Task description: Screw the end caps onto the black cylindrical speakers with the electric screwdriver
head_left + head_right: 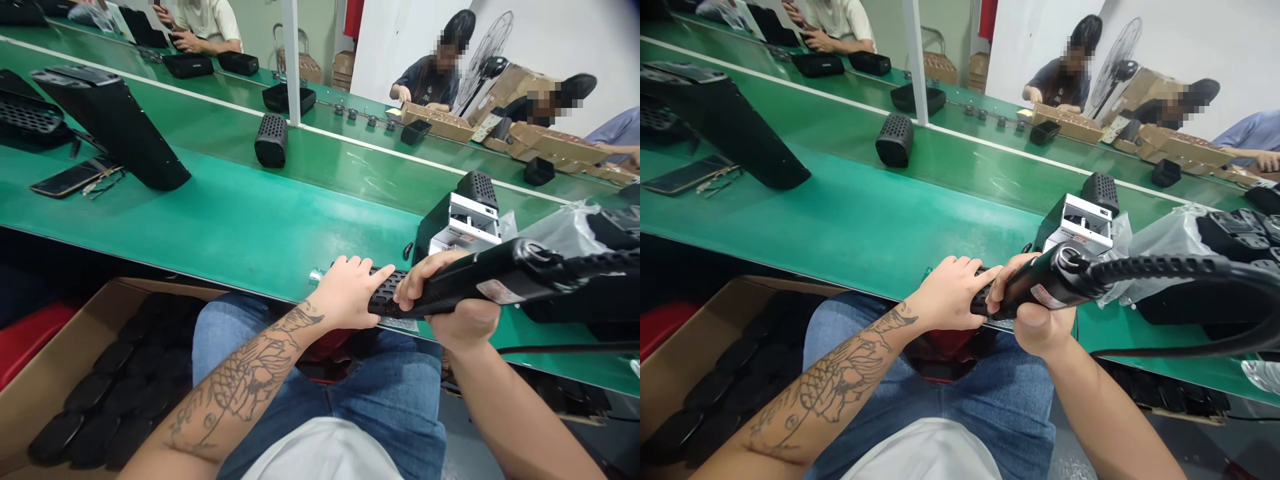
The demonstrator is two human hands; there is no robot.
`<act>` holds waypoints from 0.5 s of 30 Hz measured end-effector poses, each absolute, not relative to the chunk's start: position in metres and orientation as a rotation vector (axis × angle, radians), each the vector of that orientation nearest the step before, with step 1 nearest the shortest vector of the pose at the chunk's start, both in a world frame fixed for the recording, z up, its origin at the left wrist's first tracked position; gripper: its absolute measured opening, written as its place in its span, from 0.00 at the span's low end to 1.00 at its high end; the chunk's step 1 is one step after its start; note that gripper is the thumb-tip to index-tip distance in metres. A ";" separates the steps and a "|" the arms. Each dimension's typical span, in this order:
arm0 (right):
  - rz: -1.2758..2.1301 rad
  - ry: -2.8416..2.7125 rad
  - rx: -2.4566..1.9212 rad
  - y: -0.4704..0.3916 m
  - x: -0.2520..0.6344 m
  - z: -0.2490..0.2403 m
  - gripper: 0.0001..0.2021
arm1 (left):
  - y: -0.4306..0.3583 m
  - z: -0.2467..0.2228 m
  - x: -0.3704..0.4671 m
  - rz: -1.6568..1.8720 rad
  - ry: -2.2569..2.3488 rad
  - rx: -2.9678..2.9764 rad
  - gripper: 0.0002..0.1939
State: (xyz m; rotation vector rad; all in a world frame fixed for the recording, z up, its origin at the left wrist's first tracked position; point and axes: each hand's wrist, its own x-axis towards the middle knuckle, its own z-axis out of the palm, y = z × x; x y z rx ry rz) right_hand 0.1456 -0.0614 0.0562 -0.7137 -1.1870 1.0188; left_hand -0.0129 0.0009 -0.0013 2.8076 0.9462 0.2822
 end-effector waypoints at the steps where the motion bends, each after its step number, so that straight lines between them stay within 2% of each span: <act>1: 0.992 -1.187 -0.715 -0.062 0.147 0.059 0.25 | 0.001 -0.002 -0.013 0.286 0.943 2.808 0.47; 6: 0.719 -1.147 -0.787 -0.047 0.181 0.083 0.29 | 0.002 -0.001 -0.011 0.288 0.936 2.799 0.46; 9: 0.207 -0.972 -0.870 -0.022 0.218 0.085 0.25 | 0.001 0.000 -0.007 0.269 0.929 2.790 0.46; 11: -0.012 -0.938 -0.919 -0.007 0.242 0.077 0.20 | 0.001 0.000 -0.004 0.259 0.922 2.789 0.46; 15: -0.044 -0.998 -1.020 0.005 0.276 0.052 0.17 | 0.001 -0.001 -0.001 0.279 0.903 2.780 0.46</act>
